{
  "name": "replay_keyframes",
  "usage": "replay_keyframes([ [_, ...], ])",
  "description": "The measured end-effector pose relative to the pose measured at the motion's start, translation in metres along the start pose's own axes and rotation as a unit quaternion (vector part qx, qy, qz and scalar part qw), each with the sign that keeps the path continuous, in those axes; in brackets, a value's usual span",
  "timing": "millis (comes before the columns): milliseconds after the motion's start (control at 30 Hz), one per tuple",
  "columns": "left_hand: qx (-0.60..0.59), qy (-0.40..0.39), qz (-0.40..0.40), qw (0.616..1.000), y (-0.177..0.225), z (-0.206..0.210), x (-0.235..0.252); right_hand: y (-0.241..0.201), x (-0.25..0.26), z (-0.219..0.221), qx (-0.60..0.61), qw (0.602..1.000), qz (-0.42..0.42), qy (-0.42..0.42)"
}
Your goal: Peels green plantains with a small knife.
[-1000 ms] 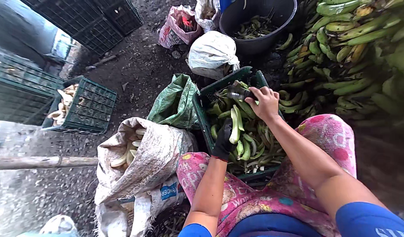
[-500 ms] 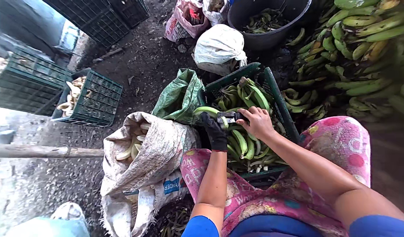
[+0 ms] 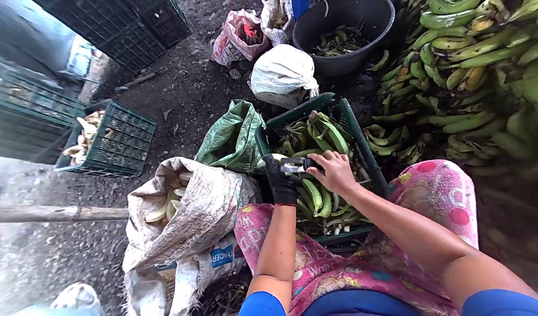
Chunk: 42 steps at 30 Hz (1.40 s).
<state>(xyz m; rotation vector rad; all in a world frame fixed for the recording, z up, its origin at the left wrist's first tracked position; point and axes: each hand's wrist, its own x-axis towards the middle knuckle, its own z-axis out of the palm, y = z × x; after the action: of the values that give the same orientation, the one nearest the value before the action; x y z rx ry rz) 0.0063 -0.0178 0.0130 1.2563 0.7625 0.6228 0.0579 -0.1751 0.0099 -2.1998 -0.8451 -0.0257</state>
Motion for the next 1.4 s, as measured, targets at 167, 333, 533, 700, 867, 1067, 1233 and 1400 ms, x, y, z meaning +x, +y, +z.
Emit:
replay_keyframes([
  [167, 0.280, 0.072, 0.059, 0.955, 0.002, -0.013, -0.001, -0.018, -0.005, 0.012, 0.011, 0.996, 0.049, -0.078],
  [333, -0.120, -0.165, 0.021, 0.979, -0.001, -0.014, -0.004, -0.001, 0.021, 0.001, 0.024, 0.991, 0.101, -0.088],
  [533, 0.059, -0.122, -0.040, 0.990, 0.015, -0.014, 0.001, 0.021, 0.009, 0.007, -0.097, 0.992, -0.028, 0.079],
  [700, 0.105, -0.205, -0.036, 0.973, 0.006, -0.009, -0.020, 0.029, 0.024, -0.005, -0.069, 0.996, 0.046, 0.022],
  [867, -0.021, -0.164, -0.066, 0.984, 0.006, -0.010, -0.001, 0.014, 0.012, -0.007, -0.007, 1.000, 0.016, -0.011],
  [1067, 0.082, -0.222, 0.000, 0.972, 0.012, -0.020, -0.009, 0.021, 0.012, -0.001, -0.054, 0.997, -0.046, 0.032],
  [1233, 0.196, -0.268, 0.055, 0.942, 0.013, -0.021, -0.005, 0.033, 0.022, -0.013, -0.046, 0.999, -0.014, 0.015],
  [1400, 0.267, -0.309, 0.090, 0.908, 0.013, -0.026, 0.003, 0.038, 0.024, -0.015, -0.086, 0.994, -0.058, 0.044],
])
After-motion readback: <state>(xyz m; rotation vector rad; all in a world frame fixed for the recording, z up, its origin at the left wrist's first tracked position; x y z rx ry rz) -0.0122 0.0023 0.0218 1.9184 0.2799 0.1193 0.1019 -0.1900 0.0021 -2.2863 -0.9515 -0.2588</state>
